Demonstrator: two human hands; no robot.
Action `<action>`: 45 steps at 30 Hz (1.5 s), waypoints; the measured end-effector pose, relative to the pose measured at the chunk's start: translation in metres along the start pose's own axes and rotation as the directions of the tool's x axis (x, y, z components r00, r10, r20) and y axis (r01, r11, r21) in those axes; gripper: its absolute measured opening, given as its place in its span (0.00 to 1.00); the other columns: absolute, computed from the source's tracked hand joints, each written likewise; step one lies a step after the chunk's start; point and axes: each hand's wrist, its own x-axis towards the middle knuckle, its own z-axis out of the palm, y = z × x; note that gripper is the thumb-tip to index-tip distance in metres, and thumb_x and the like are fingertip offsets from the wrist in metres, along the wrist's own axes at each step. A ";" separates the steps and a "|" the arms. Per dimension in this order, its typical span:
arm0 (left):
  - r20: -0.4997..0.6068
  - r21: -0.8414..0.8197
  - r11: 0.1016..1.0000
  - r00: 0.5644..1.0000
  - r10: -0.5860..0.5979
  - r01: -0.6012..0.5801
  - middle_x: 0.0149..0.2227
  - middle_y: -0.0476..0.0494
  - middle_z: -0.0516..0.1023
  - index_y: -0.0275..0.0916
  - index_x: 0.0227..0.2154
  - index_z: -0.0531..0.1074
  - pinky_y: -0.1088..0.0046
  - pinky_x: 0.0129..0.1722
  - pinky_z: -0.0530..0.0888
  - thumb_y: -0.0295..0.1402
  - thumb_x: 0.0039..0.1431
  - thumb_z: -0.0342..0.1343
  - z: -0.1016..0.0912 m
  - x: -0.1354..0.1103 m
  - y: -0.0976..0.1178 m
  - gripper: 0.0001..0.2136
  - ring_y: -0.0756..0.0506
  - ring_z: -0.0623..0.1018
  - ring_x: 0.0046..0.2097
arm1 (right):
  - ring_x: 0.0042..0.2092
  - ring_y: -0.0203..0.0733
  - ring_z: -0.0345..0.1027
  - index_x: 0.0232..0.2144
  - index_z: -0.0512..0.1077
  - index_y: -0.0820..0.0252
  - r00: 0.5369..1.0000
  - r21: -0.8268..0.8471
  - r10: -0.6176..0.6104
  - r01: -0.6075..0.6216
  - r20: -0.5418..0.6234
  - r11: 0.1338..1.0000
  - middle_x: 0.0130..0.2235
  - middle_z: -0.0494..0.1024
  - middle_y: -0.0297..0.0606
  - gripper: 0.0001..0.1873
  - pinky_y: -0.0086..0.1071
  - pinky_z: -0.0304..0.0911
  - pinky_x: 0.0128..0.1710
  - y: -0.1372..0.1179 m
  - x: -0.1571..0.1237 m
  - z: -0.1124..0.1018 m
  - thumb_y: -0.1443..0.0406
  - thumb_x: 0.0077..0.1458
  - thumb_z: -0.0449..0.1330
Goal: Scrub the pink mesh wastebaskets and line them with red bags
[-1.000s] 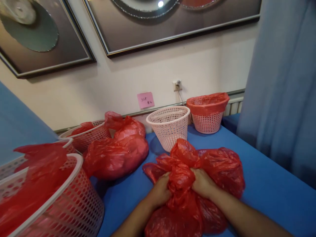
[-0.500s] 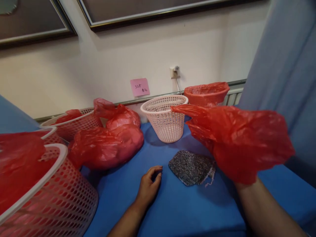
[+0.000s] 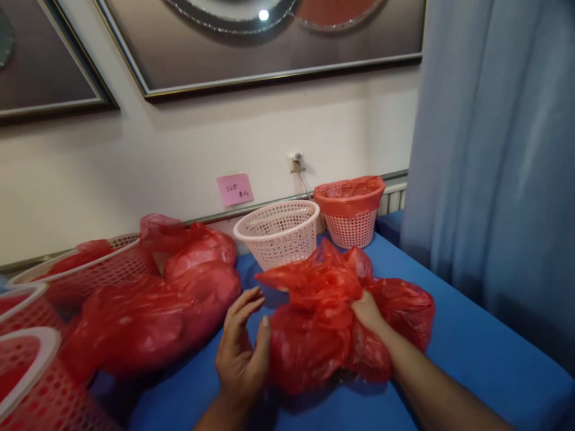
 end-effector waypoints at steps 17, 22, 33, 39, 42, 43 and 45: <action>0.768 0.432 0.636 0.630 0.111 -0.639 0.67 0.23 0.56 0.37 0.70 0.45 0.44 0.60 0.61 0.36 0.43 0.74 0.319 0.235 -0.030 0.56 0.25 0.62 0.64 | 0.35 0.46 0.74 0.27 0.80 0.59 0.979 0.050 -0.046 0.037 0.198 0.998 0.33 0.83 0.38 0.10 0.37 0.70 0.37 -0.006 0.010 0.019 0.61 0.47 0.60; 0.771 0.438 0.590 0.621 0.141 -0.678 0.52 0.26 0.71 0.32 0.70 0.44 0.57 0.50 0.69 0.26 0.66 0.48 0.323 0.228 -0.041 0.32 0.35 0.73 0.52 | 0.35 0.46 0.73 0.26 0.80 0.57 0.983 -0.048 -0.006 0.015 0.182 0.999 0.32 0.83 0.36 0.09 0.34 0.68 0.33 -0.011 0.010 0.017 0.61 0.48 0.60; 0.853 0.231 0.600 0.456 0.253 -0.766 0.46 0.36 0.73 0.40 0.65 0.60 0.64 0.45 0.69 0.25 0.69 0.38 0.272 0.228 -0.015 0.24 0.41 0.74 0.45 | 0.34 0.44 0.74 0.27 0.78 0.60 0.978 -0.031 -0.042 0.049 0.202 0.998 0.32 0.83 0.37 0.09 0.34 0.67 0.35 -0.015 0.006 0.013 0.66 0.45 0.57; 0.844 0.110 0.690 0.433 0.315 -0.716 0.48 0.42 0.76 0.45 0.58 0.69 0.68 0.50 0.69 0.36 0.70 0.45 0.263 0.219 0.003 0.17 0.44 0.75 0.48 | 0.34 0.45 0.73 0.27 0.78 0.60 0.975 -0.010 -0.061 0.065 0.213 0.998 0.33 0.83 0.38 0.09 0.36 0.69 0.36 -0.012 0.007 0.015 0.64 0.45 0.58; 0.793 0.134 0.762 0.530 0.301 -0.633 0.47 0.42 0.78 0.42 0.48 0.76 0.70 0.50 0.70 0.39 0.72 0.42 0.268 0.230 0.017 0.17 0.45 0.76 0.48 | 0.35 0.45 0.74 0.28 0.79 0.59 0.974 -0.007 -0.062 0.065 0.216 0.998 0.33 0.83 0.38 0.09 0.36 0.70 0.36 -0.011 0.008 0.017 0.64 0.46 0.59; 0.766 0.161 0.788 0.578 0.279 -0.594 0.45 0.41 0.79 0.40 0.45 0.77 0.71 0.49 0.70 0.39 0.72 0.39 0.270 0.238 0.022 0.20 0.45 0.77 0.47 | 0.36 0.46 0.74 0.29 0.79 0.59 0.974 -0.006 -0.063 0.066 0.218 0.998 0.33 0.83 0.38 0.09 0.36 0.70 0.37 -0.010 0.008 0.017 0.64 0.46 0.59; 0.709 0.222 0.832 0.670 0.220 -0.508 0.39 0.39 0.80 0.35 0.40 0.77 0.71 0.45 0.72 0.37 0.73 0.31 0.274 0.258 0.033 0.26 0.46 0.79 0.41 | 0.36 0.45 0.74 0.29 0.79 0.58 0.973 -0.008 -0.060 0.064 0.222 0.998 0.33 0.83 0.37 0.08 0.36 0.70 0.38 -0.010 0.008 0.017 0.63 0.47 0.60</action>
